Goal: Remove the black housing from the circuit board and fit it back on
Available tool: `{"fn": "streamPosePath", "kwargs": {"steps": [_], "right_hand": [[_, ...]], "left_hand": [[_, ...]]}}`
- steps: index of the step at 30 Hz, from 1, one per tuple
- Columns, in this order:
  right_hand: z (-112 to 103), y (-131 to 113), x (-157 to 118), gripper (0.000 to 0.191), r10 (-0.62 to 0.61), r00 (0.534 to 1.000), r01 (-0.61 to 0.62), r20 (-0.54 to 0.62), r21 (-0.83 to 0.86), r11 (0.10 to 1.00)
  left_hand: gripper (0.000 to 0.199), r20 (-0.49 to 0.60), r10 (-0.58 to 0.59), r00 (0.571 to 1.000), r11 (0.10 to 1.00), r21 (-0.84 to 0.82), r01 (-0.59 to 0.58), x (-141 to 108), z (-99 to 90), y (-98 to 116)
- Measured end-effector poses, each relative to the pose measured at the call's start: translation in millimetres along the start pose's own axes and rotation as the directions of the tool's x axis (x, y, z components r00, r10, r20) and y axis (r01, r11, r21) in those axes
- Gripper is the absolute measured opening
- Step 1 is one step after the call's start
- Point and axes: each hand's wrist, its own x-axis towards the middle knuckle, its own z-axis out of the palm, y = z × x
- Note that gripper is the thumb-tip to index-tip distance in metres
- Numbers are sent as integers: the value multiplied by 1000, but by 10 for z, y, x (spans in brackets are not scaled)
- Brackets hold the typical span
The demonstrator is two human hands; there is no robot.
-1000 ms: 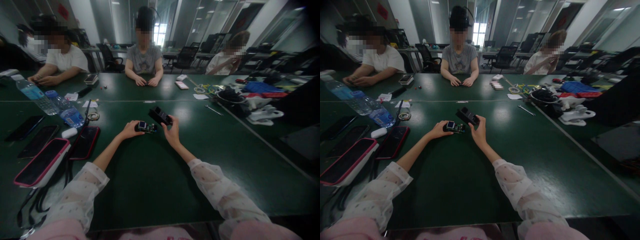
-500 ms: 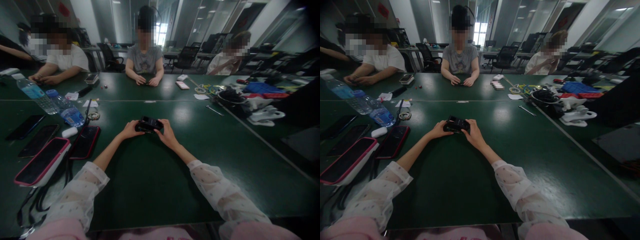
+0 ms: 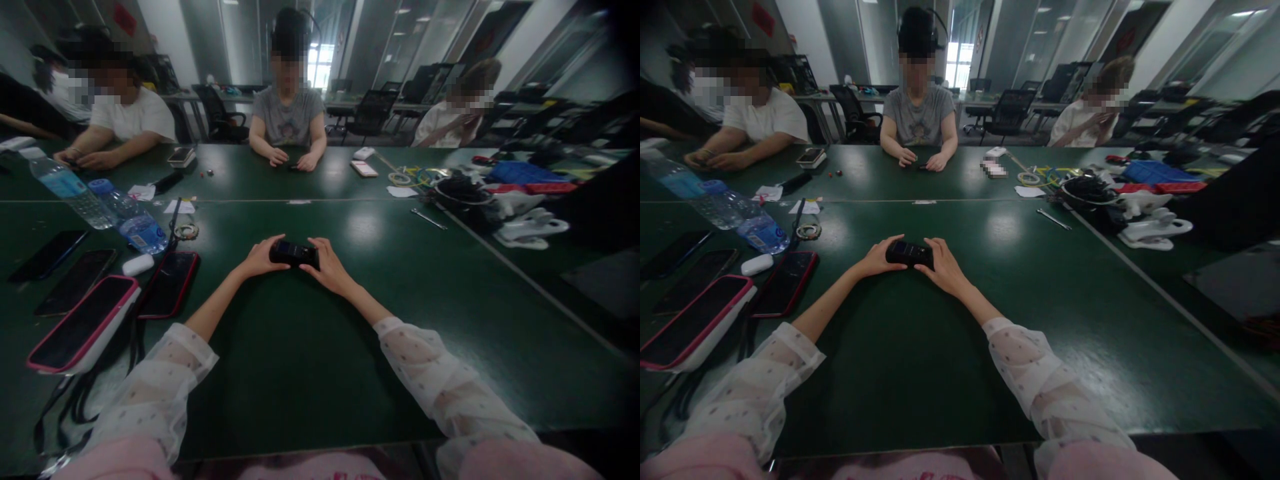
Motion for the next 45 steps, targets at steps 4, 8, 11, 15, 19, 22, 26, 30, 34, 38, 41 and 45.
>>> {"fn": "streamPosePath", "kwargs": {"steps": [4, 8, 11, 15, 19, 22, 26, 30, 34, 38, 41, 45], "right_hand": [[18, 17, -3, 71, -5, 999, 5, 39, -8, 1000], [20, 22, -8, 70, 0, 998, 0, 64, -2, 1000], [15, 24, -11, 69, -2, 997, 3, 71, -4, 1000], [14, 27, -10, 68, -4, 997, 4, 75, -5, 1000], [11, 19, -5, 65, 2, 997, -1, 77, -4, 1000], [1, 6, -1, 61, 6, 996, -4, 88, -18, 1000], [-12, -7, 3, 56, 14, 995, -12, 99, -29, 1000], [-3, 0, 6, 56, 15, 996, -13, 90, -24, 1000], [9, 29, 10, 57, 30, 995, -30, 93, -4, 1000], [13, 70, 22, 57, 49, 993, -54, 105, 43, 998], [12, 92, 32, 57, 54, 993, -62, 103, 82, 995], [7, 95, 31, 59, 49, 994, -59, 95, 106, 993]], "left_hand": [[85, 5, -3, 1000, 1000, 16, 3, -9, -4, 10], [83, 5, 0, 1000, 1000, 19, 0, -7, 0, 9], [82, 6, -6, 1000, 1000, 18, 6, -4, -1, 14], [78, 4, -1, 1000, 1000, 24, 0, -7, -15, 34], [76, -4, 13, 1000, 999, 32, -13, -7, -20, 42], [76, -3, 9, 1000, 999, 41, -9, 2, -12, 31], [76, 1, -12, 1000, 998, 55, 12, 11, 3, 15], [76, 10, -19, 1000, 997, 80, 18, 7, 10, 11], [77, 22, -19, 1000, 995, 93, 17, 6, 5, 17], [78, 27, -24, 999, 995, 99, 21, 15, 11, 12], [77, 28, -29, 999, 994, 110, 26, 22, 23, 6], [75, 29, -29, 999, 994, 103, 26, 25, 25, 6]]}}
